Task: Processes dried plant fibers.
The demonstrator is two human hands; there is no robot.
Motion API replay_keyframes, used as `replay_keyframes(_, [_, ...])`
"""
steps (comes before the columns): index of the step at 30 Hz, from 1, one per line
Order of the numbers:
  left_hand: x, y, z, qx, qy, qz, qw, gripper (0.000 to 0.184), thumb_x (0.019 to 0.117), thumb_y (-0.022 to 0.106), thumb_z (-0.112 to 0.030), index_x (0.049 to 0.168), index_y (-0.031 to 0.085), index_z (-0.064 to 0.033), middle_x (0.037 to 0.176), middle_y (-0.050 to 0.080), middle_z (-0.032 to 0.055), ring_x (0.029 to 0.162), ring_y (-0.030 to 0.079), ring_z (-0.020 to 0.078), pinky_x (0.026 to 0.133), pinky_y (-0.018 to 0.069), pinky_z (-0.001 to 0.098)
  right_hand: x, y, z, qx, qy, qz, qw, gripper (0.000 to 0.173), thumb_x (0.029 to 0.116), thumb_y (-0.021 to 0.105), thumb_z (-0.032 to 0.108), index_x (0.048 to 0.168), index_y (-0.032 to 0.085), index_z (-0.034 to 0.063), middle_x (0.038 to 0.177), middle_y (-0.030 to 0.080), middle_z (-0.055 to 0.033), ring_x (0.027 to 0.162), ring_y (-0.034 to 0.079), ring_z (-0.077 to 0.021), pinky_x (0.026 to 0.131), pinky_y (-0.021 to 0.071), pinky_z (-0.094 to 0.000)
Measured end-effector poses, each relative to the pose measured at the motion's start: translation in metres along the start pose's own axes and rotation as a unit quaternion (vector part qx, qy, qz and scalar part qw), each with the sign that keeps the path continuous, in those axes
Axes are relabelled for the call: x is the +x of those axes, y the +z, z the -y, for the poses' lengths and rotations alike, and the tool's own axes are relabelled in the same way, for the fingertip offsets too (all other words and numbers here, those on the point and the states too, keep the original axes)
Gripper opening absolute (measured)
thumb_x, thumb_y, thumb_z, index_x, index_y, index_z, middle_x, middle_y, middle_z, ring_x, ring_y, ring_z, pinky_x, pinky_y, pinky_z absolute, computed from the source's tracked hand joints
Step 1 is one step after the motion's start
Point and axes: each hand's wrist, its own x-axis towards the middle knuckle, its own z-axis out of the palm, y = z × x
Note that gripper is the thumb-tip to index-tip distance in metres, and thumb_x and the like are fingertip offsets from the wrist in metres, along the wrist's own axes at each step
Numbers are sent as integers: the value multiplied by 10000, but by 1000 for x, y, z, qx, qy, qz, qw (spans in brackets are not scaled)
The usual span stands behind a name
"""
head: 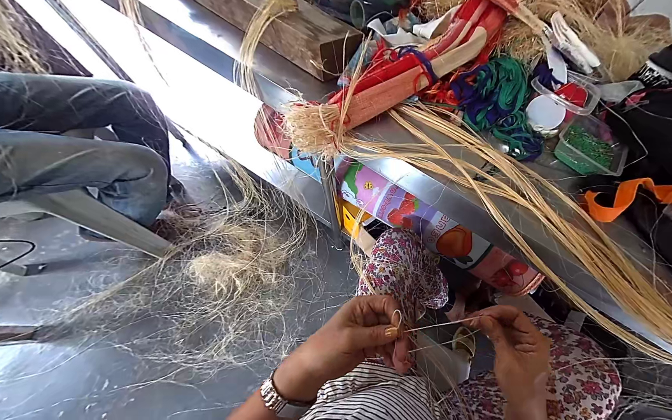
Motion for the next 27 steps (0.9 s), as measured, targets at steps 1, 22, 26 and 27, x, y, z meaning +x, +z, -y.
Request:
replay_keyframes(1, [1,-1,4,-7,-8,10,1000,102,996,639,-137,1022,724,-186,888,749,-11,760,726,67,700,605,221,-3,7,-2,51,32,-12,998,73,986,669,199,1018,735,192,830,751,53,727,723,-49,703,618,-200])
replay_keyframes(22, [19,14,37,95,-51,-108,988,161,953,618,-9,928,721,-130,815,739,-42,662,677,18,620,571,180,-23,37,5,76,136,40,987,111,934,656,-4,965,756,33,771,729,26,555,577,50,511,486,-101])
replay_keyframes(26, [18,23,37,141,-25,-165,976,155,958,614,-13,932,724,-118,782,722,-61,626,662,11,577,562,174,-27,38,2,75,112,27,990,109,953,647,39,986,747,65,834,734,39,633,598,55,585,500,-96])
replay_keyframes(27, [18,25,38,145,-17,-183,972,160,957,608,-7,928,725,-112,777,719,-57,620,660,15,569,561,175,-28,38,0,70,100,23,992,103,966,647,67,994,745,83,846,733,47,648,603,58,597,501,-92])
